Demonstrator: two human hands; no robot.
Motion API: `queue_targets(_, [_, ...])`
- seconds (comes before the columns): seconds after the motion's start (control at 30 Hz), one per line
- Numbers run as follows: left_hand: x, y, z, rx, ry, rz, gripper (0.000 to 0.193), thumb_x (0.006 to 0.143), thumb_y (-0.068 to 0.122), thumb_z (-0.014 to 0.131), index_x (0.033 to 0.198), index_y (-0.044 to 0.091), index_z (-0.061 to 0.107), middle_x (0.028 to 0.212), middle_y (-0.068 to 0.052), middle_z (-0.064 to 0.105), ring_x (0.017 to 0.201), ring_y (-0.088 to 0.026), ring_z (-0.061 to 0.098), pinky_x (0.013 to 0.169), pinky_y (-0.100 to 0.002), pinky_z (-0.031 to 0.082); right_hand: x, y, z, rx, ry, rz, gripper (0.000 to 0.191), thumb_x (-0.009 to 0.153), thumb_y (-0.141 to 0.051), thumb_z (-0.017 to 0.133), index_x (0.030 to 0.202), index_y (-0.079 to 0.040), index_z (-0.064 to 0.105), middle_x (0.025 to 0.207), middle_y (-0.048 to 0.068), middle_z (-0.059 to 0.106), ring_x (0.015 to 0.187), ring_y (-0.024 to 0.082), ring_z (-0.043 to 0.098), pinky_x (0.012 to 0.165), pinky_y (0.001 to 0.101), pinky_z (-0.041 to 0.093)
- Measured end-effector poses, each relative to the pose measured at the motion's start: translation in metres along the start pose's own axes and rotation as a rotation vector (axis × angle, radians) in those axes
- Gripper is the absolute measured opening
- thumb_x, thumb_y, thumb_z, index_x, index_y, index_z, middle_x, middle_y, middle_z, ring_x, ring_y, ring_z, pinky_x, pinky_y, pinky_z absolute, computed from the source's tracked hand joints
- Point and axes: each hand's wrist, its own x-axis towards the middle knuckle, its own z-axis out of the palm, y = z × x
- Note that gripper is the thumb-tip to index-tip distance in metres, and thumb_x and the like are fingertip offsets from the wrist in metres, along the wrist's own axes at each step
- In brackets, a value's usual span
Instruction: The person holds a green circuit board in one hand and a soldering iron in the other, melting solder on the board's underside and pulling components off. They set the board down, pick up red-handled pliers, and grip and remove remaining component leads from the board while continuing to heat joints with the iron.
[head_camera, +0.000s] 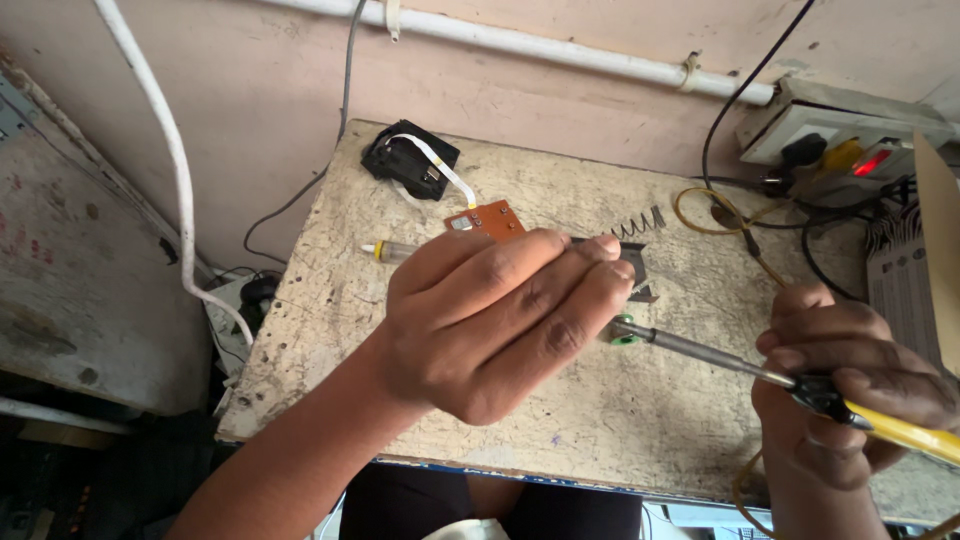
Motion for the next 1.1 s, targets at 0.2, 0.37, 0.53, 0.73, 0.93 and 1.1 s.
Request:
queue_targets(0.2, [0.002, -0.001, 0.004, 0.039, 0.022, 0.02, 0.016, 0.106, 0.014, 0.075, 0.12, 0.011, 0.071, 0.102, 0.001, 0.081, 0.107, -0.01, 0.066, 0.08, -0.025, 0.05, 0.002, 0.006, -0.001, 0.002, 0.05, -0.042, 0.029, 0.099, -0.033, 0.065, 0.122, -0.016, 0.063, 0.085, 0.011, 0.069, 0.074, 0.022, 0.069, 0.075, 0.0409, 0.058])
queue_targets(0.37, [0.002, -0.004, 0.01, 0.079, 0.025, 0.025, 0.016, 0.105, 0.007, 0.078, 0.12, 0.01, 0.072, 0.101, 0.001, 0.08, 0.107, -0.011, 0.066, 0.081, -0.026, 0.051, -0.002, -0.001, 0.002, -0.002, 0.093, 0.006, 0.031, 0.099, -0.033, 0.066, 0.121, -0.012, 0.063, 0.082, 0.015, 0.068, 0.072, 0.025, 0.069, 0.066, 0.0374, 0.054])
queue_targets(0.53, [0.004, -0.003, 0.008, 0.075, 0.013, -0.002, 0.015, 0.105, 0.007, 0.078, 0.118, 0.01, 0.073, 0.101, 0.003, 0.079, 0.105, -0.011, 0.065, 0.083, -0.026, 0.053, -0.001, -0.006, 0.012, -0.014, 0.095, -0.03, 0.029, 0.099, -0.027, 0.065, 0.121, -0.008, 0.063, 0.084, 0.016, 0.065, 0.072, 0.025, 0.067, 0.065, 0.0388, 0.059])
queue_targets(0.73, [0.009, -0.003, 0.004, 0.091, -0.016, -0.001, 0.014, 0.102, 0.008, 0.078, 0.115, 0.009, 0.073, 0.099, 0.002, 0.079, 0.102, -0.01, 0.066, 0.082, -0.025, 0.053, 0.005, -0.006, 0.017, -0.008, 0.123, -0.038, 0.027, 0.098, -0.027, 0.066, 0.117, -0.008, 0.062, 0.084, 0.015, 0.064, 0.07, 0.024, 0.066, 0.062, 0.0381, 0.059])
queue_targets(0.93, [0.004, -0.002, 0.004, 0.062, -0.023, -0.013, 0.015, 0.104, 0.008, 0.076, 0.119, 0.009, 0.073, 0.103, 0.002, 0.079, 0.104, -0.011, 0.066, 0.084, -0.027, 0.054, -0.001, -0.009, 0.01, -0.014, 0.09, 0.012, 0.027, 0.101, -0.03, 0.066, 0.118, -0.01, 0.058, 0.087, 0.015, 0.063, 0.071, 0.024, 0.065, 0.067, 0.038, 0.057])
queue_targets(1.1, [-0.001, -0.005, 0.018, 0.07, 0.024, -0.024, 0.012, 0.103, 0.013, 0.078, 0.113, 0.011, 0.073, 0.099, 0.0, 0.078, 0.097, -0.012, 0.066, 0.078, -0.026, 0.053, -0.003, -0.007, 0.016, -0.038, 0.136, 0.008, 0.028, 0.104, -0.03, 0.066, 0.119, -0.009, 0.056, 0.089, 0.014, 0.063, 0.071, 0.023, 0.065, 0.064, 0.0366, 0.056])
